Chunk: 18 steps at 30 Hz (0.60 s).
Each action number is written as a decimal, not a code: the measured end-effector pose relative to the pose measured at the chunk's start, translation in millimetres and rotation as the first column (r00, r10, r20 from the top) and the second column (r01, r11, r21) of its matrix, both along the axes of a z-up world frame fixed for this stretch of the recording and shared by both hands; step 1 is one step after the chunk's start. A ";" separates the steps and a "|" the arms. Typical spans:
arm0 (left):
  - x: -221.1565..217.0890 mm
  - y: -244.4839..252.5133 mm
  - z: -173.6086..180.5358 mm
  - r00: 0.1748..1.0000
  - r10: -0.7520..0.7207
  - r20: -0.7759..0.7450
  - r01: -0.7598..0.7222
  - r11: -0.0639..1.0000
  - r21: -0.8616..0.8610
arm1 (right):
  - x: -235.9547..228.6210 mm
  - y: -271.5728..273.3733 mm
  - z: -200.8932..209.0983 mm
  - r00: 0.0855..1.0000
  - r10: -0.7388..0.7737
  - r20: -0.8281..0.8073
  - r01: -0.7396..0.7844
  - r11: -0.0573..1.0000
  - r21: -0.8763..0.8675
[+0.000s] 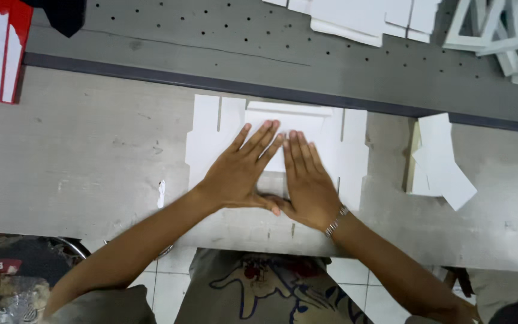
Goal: The person assembles white cardboard boxes by hand on a workbench. They fold the pre-cut flaps of the flat sheets into rectangular shapes, tucking the tabs into slots to secure the structure, and then stack the completed boxes.
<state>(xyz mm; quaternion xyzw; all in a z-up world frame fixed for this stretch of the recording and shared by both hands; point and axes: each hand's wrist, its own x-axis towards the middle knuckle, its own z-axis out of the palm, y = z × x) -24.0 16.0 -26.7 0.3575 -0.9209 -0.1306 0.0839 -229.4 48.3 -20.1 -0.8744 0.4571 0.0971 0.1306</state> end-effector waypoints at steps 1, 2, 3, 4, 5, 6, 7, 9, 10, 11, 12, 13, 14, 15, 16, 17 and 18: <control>-1.4 -0.4 -0.4 1.000 -0.007 -0.002 0.007 1.000 -0.014 | 5.0 -2.4 1.7 1.000 -0.007 -0.002 0.007 1.000 -0.014; -3.0 0.7 0.3 1.000 -0.010 0.009 0.010 1.000 -0.026 | 9.8 -3.3 4.8 0.999 0.006 -0.035 -0.006 1.000 0.013; -4.9 1.7 1.5 1.000 -0.012 0.020 0.012 0.999 -0.040 | 14.2 -4.5 8.2 0.998 0.021 -0.067 -0.018 0.999 0.037; -6.7 4.1 -5.7 1.000 -0.017 0.017 0.018 0.998 -0.058 | 14.4 -2.9 7.9 0.997 0.014 -0.070 -0.012 1.000 0.020; -8.0 5.0 -12.4 1.000 0.013 0.015 -0.013 1.000 -0.026 | 15.0 -2.5 8.1 1.000 0.018 0.022 -0.019 0.999 0.042; -9.4 5.0 -19.0 0.999 0.043 0.012 -0.044 0.999 0.006 | 15.4 -2.9 8.2 0.993 0.021 0.114 -0.029 0.998 0.063; -10.0 8.3 -20.6 0.999 0.036 0.012 -0.036 0.999 -0.009 | 6.0 -2.0 2.6 0.993 0.016 0.115 -0.021 0.999 0.048; -9.7 8.9 -23.9 0.992 0.096 -0.084 -0.098 0.995 -0.017 | -11.7 -7.7 -8.6 0.845 -0.015 0.535 -0.076 0.986 0.149; -7.9 9.5 -19.2 0.992 0.096 -0.086 -0.099 0.994 -0.037 | -18.5 -2.1 -5.2 0.844 -0.004 0.536 -0.078 0.989 0.129; -5.1 12.0 -16.2 0.989 0.086 -0.122 -0.090 0.996 -0.024 | -24.5 4.1 -3.1 0.644 -0.101 0.759 0.044 0.994 0.095; -1.9 13.1 -14.7 0.985 0.076 -0.158 -0.079 0.997 -0.013 | -30.0 8.6 -2.4 0.372 -0.157 0.915 0.168 0.981 0.100; 0.5 20.2 -10.4 0.984 0.082 -0.158 -0.084 0.996 -0.006 | -38.0 10.5 0.2 0.373 -0.161 0.914 0.163 0.981 0.106; 2.5 26.4 -6.7 0.989 0.032 -0.145 -0.035 0.999 -0.021 | -46.1 11.3 2.2 0.429 -0.124 0.895 0.401 0.913 -0.066; 4.3 30.5 -2.3 0.991 -0.021 -0.131 0.017 0.999 -0.037 | -54.6 10.8 4.7 0.491 -0.101 0.865 0.597 0.763 -0.249; 5.9 39.4 5.7 0.991 -0.019 -0.131 0.015 0.999 -0.033 | -60.5 7.4 12.3 0.491 -0.104 0.865 0.595 0.765 -0.246; 7.3 47.0 14.1 0.985 -0.073 -0.156 0.050 0.988 -0.146 | -66.7 3.8 20.3 0.541 -0.136 0.830 0.498 0.847 -0.185; 8.4 54.4 22.7 0.976 -0.129 -0.175 0.081 0.963 -0.259 | -73.1 0.1 28.4 0.592 -0.157 0.791 0.395 0.912 -0.114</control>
